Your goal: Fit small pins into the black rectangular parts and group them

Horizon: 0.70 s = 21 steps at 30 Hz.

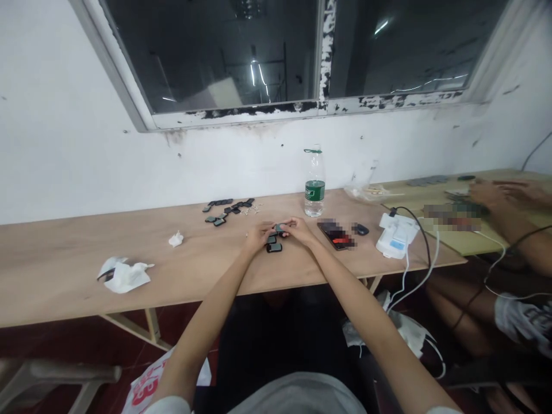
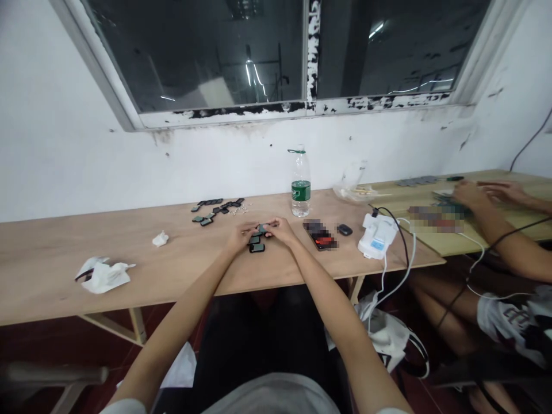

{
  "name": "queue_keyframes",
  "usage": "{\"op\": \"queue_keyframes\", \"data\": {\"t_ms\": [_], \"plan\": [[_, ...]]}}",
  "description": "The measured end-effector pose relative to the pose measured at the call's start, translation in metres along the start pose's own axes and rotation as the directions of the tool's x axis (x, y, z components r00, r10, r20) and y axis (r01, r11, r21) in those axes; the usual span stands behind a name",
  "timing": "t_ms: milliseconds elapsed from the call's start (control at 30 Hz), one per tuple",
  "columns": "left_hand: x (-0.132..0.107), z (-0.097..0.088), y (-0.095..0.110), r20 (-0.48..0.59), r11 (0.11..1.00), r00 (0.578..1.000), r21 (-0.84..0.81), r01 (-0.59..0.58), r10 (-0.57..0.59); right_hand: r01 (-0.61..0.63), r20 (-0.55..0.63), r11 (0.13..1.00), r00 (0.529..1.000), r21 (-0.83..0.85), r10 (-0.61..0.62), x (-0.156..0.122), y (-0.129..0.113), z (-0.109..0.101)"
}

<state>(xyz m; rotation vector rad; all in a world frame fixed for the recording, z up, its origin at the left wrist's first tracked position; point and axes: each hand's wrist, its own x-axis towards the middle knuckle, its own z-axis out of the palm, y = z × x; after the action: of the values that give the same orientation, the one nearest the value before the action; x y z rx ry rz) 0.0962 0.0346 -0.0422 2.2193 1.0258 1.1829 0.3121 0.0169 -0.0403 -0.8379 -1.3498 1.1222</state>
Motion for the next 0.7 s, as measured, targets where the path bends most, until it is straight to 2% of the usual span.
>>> {"op": "queue_keyframes", "data": {"t_ms": [133,267,400,533,700], "plan": [[0.001,0.003,-0.010,0.027,0.966,0.988,-0.205,0.155,-0.153,0.005,0.041,1.000,0.999,0.003,-0.005,0.000,0.000,0.000],[0.002,0.004,-0.019,0.057,0.940,0.977,-0.264,0.214,-0.206,-0.012,0.083,1.000,0.996,0.020,0.011,-0.001,0.000,0.002],[0.001,0.002,-0.022,0.056,0.937,0.983,-0.298,0.181,-0.172,-0.021,0.118,1.000,0.993,0.014,0.019,-0.004,-0.002,0.005],[-0.002,0.001,-0.016,0.031,0.951,0.991,-0.281,0.130,-0.127,0.011,0.072,1.000,0.997,-0.030,-0.009,-0.006,-0.007,0.003],[-0.005,-0.011,-0.009,-0.112,0.992,0.991,-0.107,0.065,-0.077,-0.010,0.014,0.991,1.000,-0.131,0.012,-0.008,-0.007,-0.006]]}}
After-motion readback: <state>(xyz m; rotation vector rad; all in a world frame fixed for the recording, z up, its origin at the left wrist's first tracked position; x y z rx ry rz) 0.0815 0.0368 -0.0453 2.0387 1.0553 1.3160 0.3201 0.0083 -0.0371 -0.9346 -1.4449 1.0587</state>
